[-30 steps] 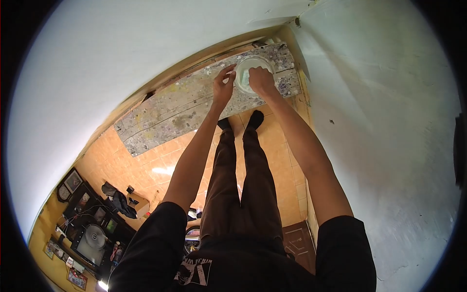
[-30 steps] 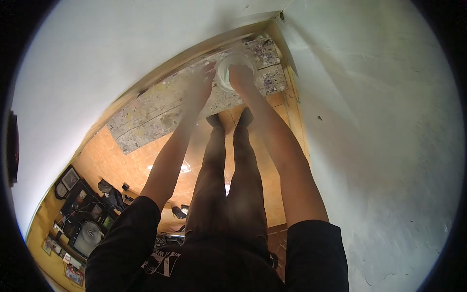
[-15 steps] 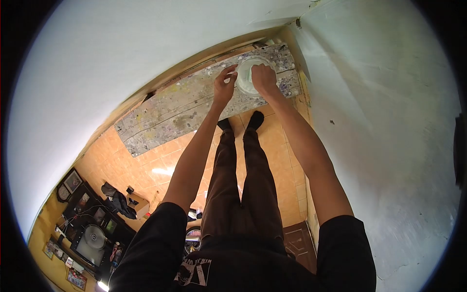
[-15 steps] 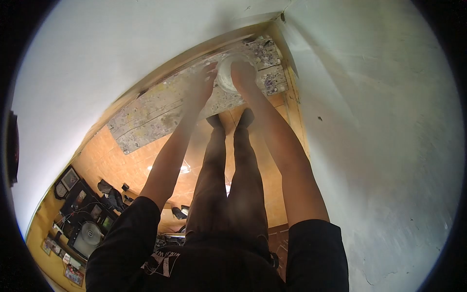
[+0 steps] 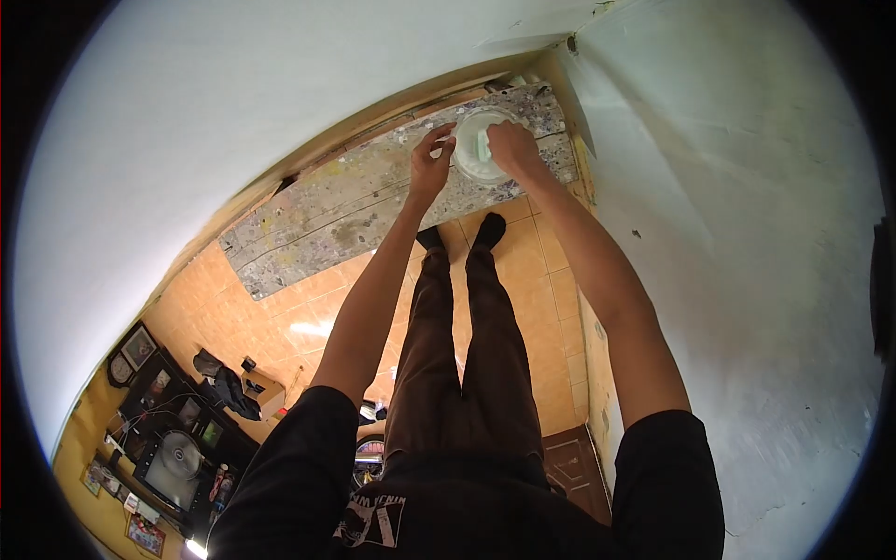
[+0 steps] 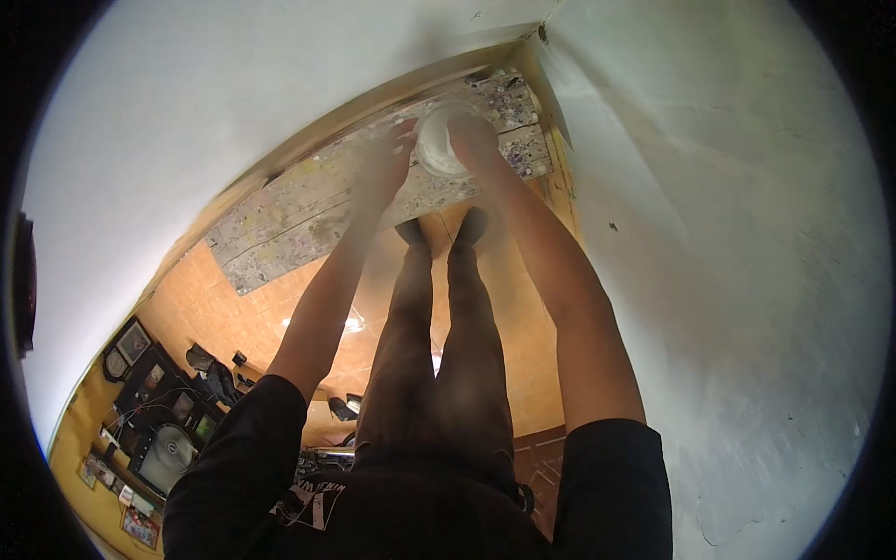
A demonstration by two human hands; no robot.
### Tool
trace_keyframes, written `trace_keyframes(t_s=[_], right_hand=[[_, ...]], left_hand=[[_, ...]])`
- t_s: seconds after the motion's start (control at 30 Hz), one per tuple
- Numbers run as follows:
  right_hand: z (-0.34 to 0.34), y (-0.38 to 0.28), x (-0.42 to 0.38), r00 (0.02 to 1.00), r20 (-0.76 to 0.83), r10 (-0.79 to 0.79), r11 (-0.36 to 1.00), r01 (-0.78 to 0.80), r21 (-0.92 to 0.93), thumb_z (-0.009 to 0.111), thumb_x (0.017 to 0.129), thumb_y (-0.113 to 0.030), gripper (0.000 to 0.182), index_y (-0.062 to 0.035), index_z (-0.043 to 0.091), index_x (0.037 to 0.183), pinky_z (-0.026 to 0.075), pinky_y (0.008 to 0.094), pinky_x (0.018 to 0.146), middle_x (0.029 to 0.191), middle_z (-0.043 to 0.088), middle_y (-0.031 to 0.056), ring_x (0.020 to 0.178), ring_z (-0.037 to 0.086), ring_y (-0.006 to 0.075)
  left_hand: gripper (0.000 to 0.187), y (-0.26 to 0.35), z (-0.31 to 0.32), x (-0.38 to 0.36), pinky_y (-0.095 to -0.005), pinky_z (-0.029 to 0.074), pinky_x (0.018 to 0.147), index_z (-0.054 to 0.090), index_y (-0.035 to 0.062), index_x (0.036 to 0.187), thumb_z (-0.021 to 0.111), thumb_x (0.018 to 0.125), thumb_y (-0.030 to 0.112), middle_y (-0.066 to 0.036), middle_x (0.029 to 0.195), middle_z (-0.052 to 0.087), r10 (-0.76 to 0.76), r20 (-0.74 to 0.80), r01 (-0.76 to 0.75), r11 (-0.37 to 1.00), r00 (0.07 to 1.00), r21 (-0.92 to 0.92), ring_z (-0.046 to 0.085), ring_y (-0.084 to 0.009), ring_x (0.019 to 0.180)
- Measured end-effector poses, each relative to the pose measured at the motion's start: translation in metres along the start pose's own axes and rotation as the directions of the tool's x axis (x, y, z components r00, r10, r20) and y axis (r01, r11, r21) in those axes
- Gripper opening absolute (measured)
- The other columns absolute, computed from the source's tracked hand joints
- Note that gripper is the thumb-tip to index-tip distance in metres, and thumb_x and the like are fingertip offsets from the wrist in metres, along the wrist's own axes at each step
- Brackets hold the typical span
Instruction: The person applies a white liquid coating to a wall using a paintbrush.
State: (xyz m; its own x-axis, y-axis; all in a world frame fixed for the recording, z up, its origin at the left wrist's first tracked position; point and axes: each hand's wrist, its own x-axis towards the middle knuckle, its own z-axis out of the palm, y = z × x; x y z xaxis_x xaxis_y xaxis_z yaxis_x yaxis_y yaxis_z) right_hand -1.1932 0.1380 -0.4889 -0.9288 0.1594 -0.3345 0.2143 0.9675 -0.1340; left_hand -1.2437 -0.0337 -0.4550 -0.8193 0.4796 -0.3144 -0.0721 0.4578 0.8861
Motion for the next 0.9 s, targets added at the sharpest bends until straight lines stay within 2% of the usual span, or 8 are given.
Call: trace_keyframes(t_s=[0.13, 0.23, 0.33, 0.43, 0.63, 0.73, 0.83, 0.9], right_hand=[[0.009, 0.001, 0.005, 0.999, 0.014, 0.033, 0.997, -0.032, -0.072, 0.057, 0.081, -0.008, 0.015, -0.0074, 0.071, 0.083, 0.056, 0.0382, 0.066, 0.078, 0.068, 0.0115, 0.075, 0.069, 0.028], [0.008, 0.0, -0.001, 0.998, -0.059, -0.022, 0.999, 0.02, -0.041, 0.057, 0.081, -0.007, 0.014, -0.0073, 0.071, 0.08, 0.056, 0.0377, 0.064, 0.078, 0.069, 0.0118, 0.075, 0.069, 0.028], [0.009, 0.004, -0.003, 0.993, -0.11, -0.049, 0.999, 0.05, 0.003, 0.057, 0.081, -0.007, 0.014, -0.0073, 0.071, 0.079, 0.056, 0.0384, 0.066, 0.079, 0.068, 0.0129, 0.076, 0.069, 0.0291], [0.003, -0.001, 0.003, 0.998, 0.059, 0.035, 0.998, -0.032, -0.059, 0.055, 0.082, -0.01, 0.015, -0.0078, 0.07, 0.081, 0.054, 0.0404, 0.067, 0.081, 0.067, 0.0144, 0.079, 0.068, 0.0306], [-0.001, -0.006, -0.006, 0.992, -0.049, -0.118, 0.993, 0.118, -0.018, 0.062, 0.081, -0.007, 0.008, -0.0038, 0.069, 0.081, 0.057, 0.0358, 0.065, 0.083, 0.068, 0.0152, 0.08, 0.069, 0.0279], [-0.003, -0.007, -0.006, 0.998, -0.001, -0.058, 0.998, 0.058, -0.026, 0.062, 0.081, -0.007, 0.008, -0.0037, 0.069, 0.08, 0.057, 0.0364, 0.064, 0.083, 0.068, 0.0151, 0.08, 0.069, 0.0284], [0.005, -0.007, 0.001, 0.999, -0.044, -0.001, 0.999, -0.001, -0.052, 0.062, 0.081, -0.007, 0.008, -0.0032, 0.068, 0.08, 0.057, 0.0373, 0.064, 0.082, 0.068, 0.0148, 0.08, 0.069, 0.0286], [0.0, -0.01, -0.002, 0.999, -0.035, -0.019, 1.0, 0.018, -0.023, 0.062, 0.081, -0.007, 0.007, -0.003, 0.068, 0.08, 0.057, 0.0373, 0.065, 0.082, 0.068, 0.0148, 0.081, 0.069, 0.0288]], left_hand=[[0.035, 0.006, 0.002, -0.001, -0.038, 0.05, 0.088, 0.058, 0.02, 0.126, 0.049, 0.097, 0.037, -0.006, 0.121, 0.063, -0.047, -0.006, 0.047, 0.998, 0.999, 0.029, 0.064, -0.0227, 0.103], [0.03, 0.018, 0.003, -0.002, -0.0323, 0.05, 0.083, 0.062, 0.0078, 0.121, 0.061, 0.091, 0.014, -0.011, 0.115, 0.065, -0.074, -0.052, 0.071, 0.996, 0.996, -0.06, 0.063, -0.0197, 0.096], [0.035, -0.006, 0.005, 0.002, -0.0376, 0.05, 0.086, 0.058, 0.0207, 0.126, 0.049, 0.097, 0.038, -0.006, 0.116, 0.066, 0.039, -0.033, -0.037, 0.997, 0.999, 0.061, 0.067, -0.0222, 0.092], [0.036, -0.003, 0.007, 0.0, -0.0376, 0.05, 0.086, 0.057, 0.0216, 0.127, 0.049, 0.097, 0.039, -0.006, 0.116, 0.066, -0.007, -0.031, 0.009, 0.998, 0.999, 0.061, 0.067, -0.0222, 0.091], [0.035, -0.005, 0.007, -0.001, -0.0377, 0.05, 0.086, 0.057, 0.0215, 0.127, 0.049, 0.097, 0.038, -0.005, 0.116, 0.066, -0.017, -0.03, 0.018, 0.998, 0.999, 0.052, 0.067, -0.0228, 0.092], [0.035, 0.005, 0.004, -0.001, -0.038, 0.05, 0.086, 0.057, 0.021, 0.126, 0.05, 0.096, 0.036, -0.006, 0.116, 0.066, -0.022, -0.022, 0.023, 0.998, 1.0, 0.053, 0.066, -0.0235, 0.093], [0.034, 0.001, 0.005, -0.001, -0.038, 0.05, 0.086, 0.058, 0.0206, 0.126, 0.05, 0.096, 0.035, -0.007, 0.115, 0.066, 0.036, -0.039, -0.035, 0.999, 0.999, 0.019, 0.066, -0.0242, 0.095], [0.034, 0.005, 0.003, -0.001, -0.0382, 0.05, 0.086, 0.058, 0.0205, 0.126, 0.05, 0.097, 0.034, -0.007, 0.115, 0.066, -0.026, -0.017, 0.027, 0.998, 1.0, 0.054, 0.066, -0.0244, 0.095]])
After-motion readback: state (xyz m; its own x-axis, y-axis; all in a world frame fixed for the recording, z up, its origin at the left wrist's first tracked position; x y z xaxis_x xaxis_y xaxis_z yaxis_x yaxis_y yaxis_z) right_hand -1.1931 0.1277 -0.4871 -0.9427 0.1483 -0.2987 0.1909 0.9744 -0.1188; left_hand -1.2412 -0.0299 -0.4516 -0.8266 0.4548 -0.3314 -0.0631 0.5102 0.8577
